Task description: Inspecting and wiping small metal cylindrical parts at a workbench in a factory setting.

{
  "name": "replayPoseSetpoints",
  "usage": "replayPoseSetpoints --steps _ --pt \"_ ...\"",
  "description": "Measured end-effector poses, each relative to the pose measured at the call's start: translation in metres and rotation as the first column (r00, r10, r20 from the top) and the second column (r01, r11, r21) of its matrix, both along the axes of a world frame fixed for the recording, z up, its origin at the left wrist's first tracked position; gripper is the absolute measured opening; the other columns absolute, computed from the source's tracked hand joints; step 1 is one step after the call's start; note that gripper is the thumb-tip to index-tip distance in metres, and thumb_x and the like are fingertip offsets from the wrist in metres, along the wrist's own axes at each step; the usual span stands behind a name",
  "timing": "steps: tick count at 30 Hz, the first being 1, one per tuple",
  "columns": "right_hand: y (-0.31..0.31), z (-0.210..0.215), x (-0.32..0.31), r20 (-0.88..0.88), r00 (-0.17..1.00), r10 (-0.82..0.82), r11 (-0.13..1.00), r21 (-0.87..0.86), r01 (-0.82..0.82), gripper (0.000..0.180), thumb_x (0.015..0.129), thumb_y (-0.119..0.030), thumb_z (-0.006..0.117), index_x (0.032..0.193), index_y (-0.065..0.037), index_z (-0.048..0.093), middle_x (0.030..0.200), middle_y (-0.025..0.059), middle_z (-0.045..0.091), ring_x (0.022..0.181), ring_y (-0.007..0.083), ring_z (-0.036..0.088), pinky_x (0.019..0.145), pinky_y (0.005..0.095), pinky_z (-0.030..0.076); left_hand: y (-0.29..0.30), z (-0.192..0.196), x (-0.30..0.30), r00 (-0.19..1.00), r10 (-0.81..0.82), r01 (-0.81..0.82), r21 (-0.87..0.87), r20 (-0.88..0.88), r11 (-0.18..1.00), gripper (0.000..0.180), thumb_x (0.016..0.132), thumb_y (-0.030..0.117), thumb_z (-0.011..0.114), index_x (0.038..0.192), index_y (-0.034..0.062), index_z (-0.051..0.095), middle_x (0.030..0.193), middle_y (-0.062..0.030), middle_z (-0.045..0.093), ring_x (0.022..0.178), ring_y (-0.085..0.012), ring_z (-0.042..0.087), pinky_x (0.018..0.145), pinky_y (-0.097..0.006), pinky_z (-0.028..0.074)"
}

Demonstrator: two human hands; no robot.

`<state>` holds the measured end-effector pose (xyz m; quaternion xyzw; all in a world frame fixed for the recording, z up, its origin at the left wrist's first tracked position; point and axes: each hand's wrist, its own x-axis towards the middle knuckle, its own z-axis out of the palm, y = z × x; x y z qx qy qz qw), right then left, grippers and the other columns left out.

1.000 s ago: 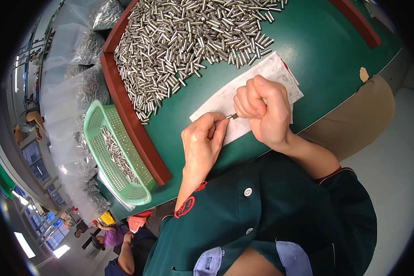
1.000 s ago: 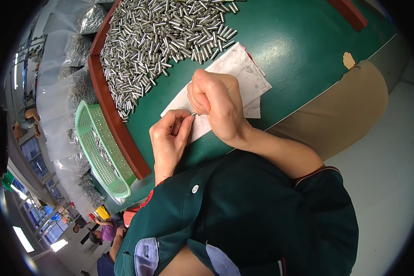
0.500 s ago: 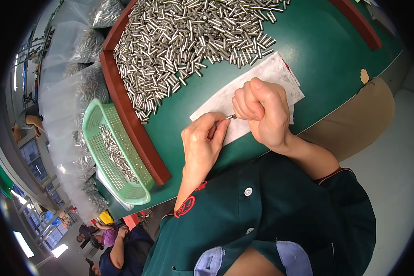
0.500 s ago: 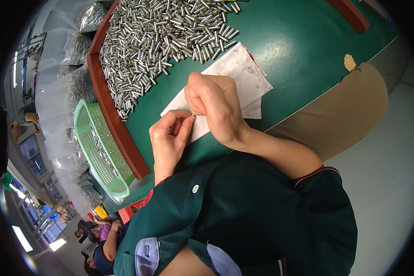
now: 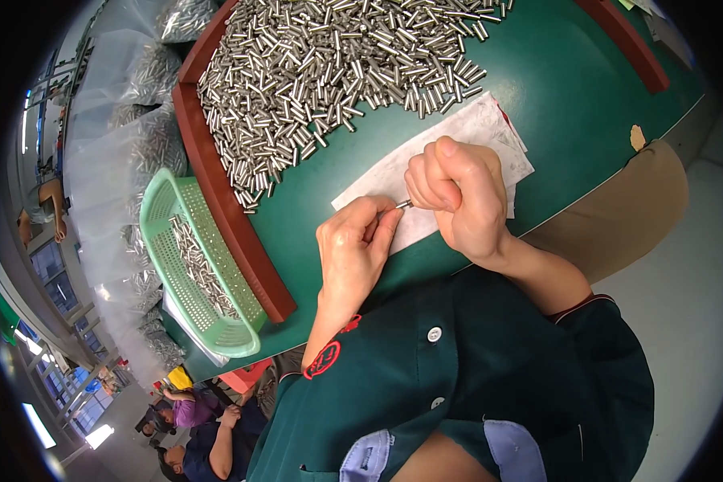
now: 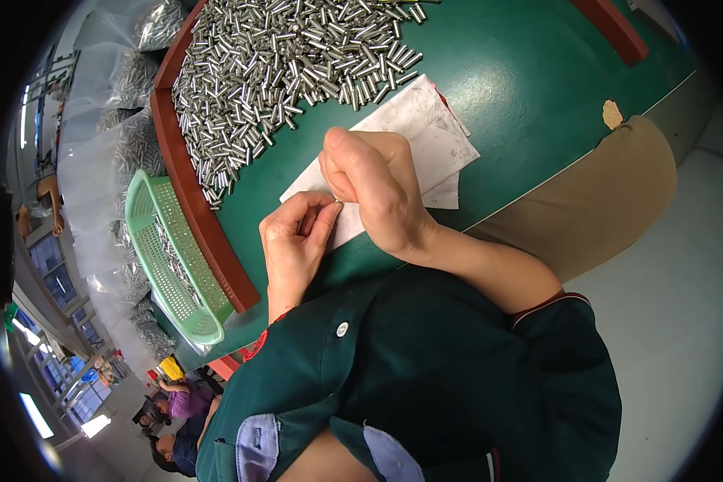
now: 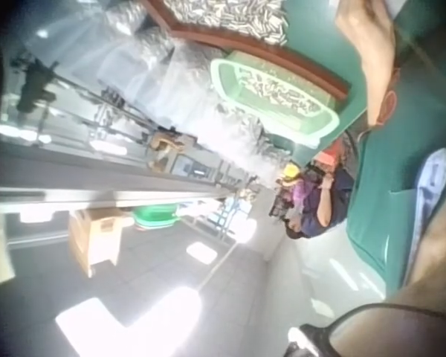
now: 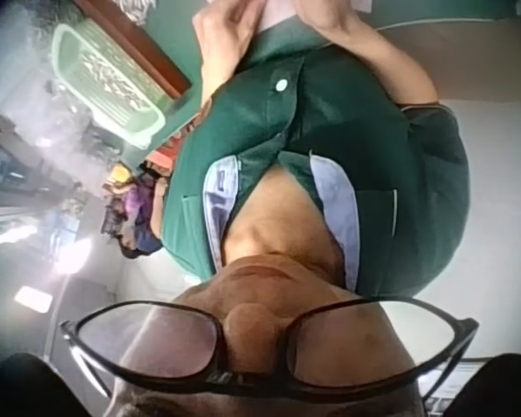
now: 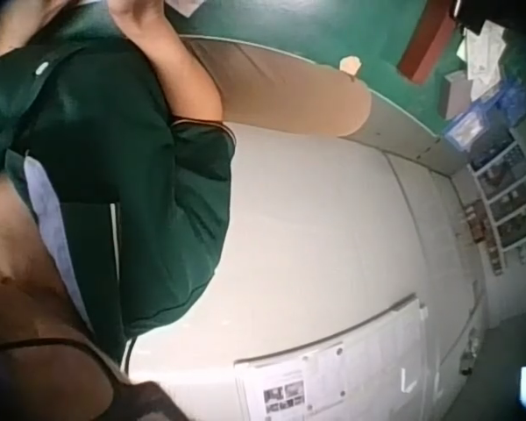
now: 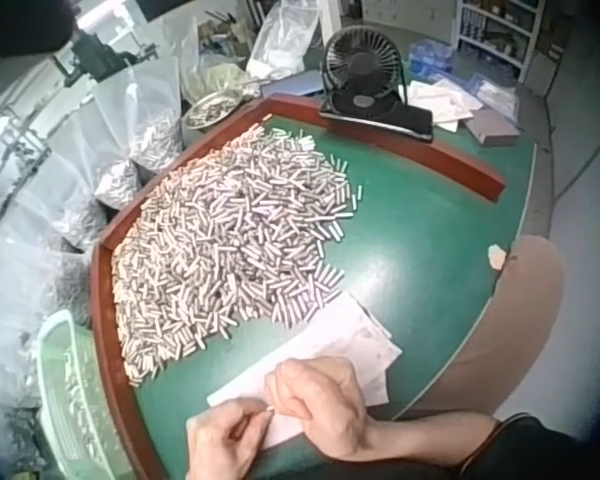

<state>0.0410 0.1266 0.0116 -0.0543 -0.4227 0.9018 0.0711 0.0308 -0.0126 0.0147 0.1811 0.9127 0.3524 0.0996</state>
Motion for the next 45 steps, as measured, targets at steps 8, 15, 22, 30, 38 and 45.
replayPoseSetpoints --steps 8,15,22,30,38,45 --pt "-0.004 -0.001 0.001 -0.008 1.000 0.007 1.000 0.022 -0.007 0.040 0.088 -0.017 0.031 0.050 -0.010 0.028 0.044 -0.0022 0.024 0.042 0.0080 0.020 0.042 0.0246 0.019 0.000 -0.001 -0.001 1.000 -0.011 0.011 0.020 0.001 1.000 0.008 0.068 0.001 0.066 0.072 0.0015 0.059 0.053 -0.0072 0.047 0.043 -0.0171 0.042 0.043 -0.028 0.036" --pt "-0.012 0.002 0.005 -0.192 0.981 0.028 0.961 0.277 0.027 0.036 0.086 -0.015 0.038 0.054 0.000 0.038 0.046 0.0042 0.038 0.043 0.0097 0.034 0.041 0.0288 0.028 -0.004 0.000 0.000 1.000 -0.023 0.023 0.094 -0.008 0.995 0.008 0.069 0.003 0.065 0.074 0.0010 0.059 0.056 -0.0100 0.051 0.044 -0.0205 0.047 0.044 -0.029 0.038" --pt "0.007 0.008 0.010 -0.124 0.992 0.002 0.996 0.089 0.009 0.037 0.086 -0.009 0.031 0.049 -0.007 0.028 0.046 0.0001 0.028 0.043 0.0093 0.022 0.043 0.0253 0.019 -0.001 0.006 -0.007 0.992 -0.054 0.044 0.087 0.116 0.995 0.010 0.077 0.008 0.060 0.079 0.0007 0.053 0.059 -0.0052 0.051 0.049 -0.0160 0.047 0.048 -0.027 0.037" --pt "0.090 0.088 -0.007 -0.415 0.893 0.171 0.752 0.641 0.154 0.036 0.085 -0.012 0.039 0.051 -0.001 0.031 0.048 -0.0012 0.027 0.044 0.0064 0.025 0.040 0.0269 0.020 -0.013 -0.002 -0.058 0.558 -0.549 -0.620 0.752 0.622 0.222 0.015 0.084 0.012 0.053 0.095 0.0018 0.049 0.074 -0.0029 0.046 0.056 -0.0037 0.033 0.046 -0.015 0.028" --pt "0.086 0.073 -0.041 -0.521 0.615 0.592 0.482 0.840 0.249 0.024 0.070 0.002 0.047 0.049 -0.001 0.035 0.043 0.0068 0.032 0.033 0.0206 0.031 0.033 0.0332 0.024 -0.031 -0.016 -0.061 0.585 -0.432 -0.650 0.715 0.687 0.257 0.030 0.087 0.011 0.046 0.112 -0.0057 0.045 0.083 -0.0061 0.055 0.050 -0.0032 0.033 0.044 -0.015 0.030" --pt "0.079 0.060 -0.078 -0.635 0.468 0.615 0.606 0.760 0.236 0.023 0.068 0.001 0.050 0.049 -0.002 0.039 0.044 0.0066 0.035 0.033 0.0203 0.035 0.033 0.0316 0.028 -0.014 -0.007 -0.056 0.652 -0.351 -0.587 0.740 0.673 0.328 0.016 0.090 0.017 0.041 0.097 0.0031 0.044 0.061 -0.0008 0.039 0.048 -0.0051 0.029 0.044 -0.018 0.025"
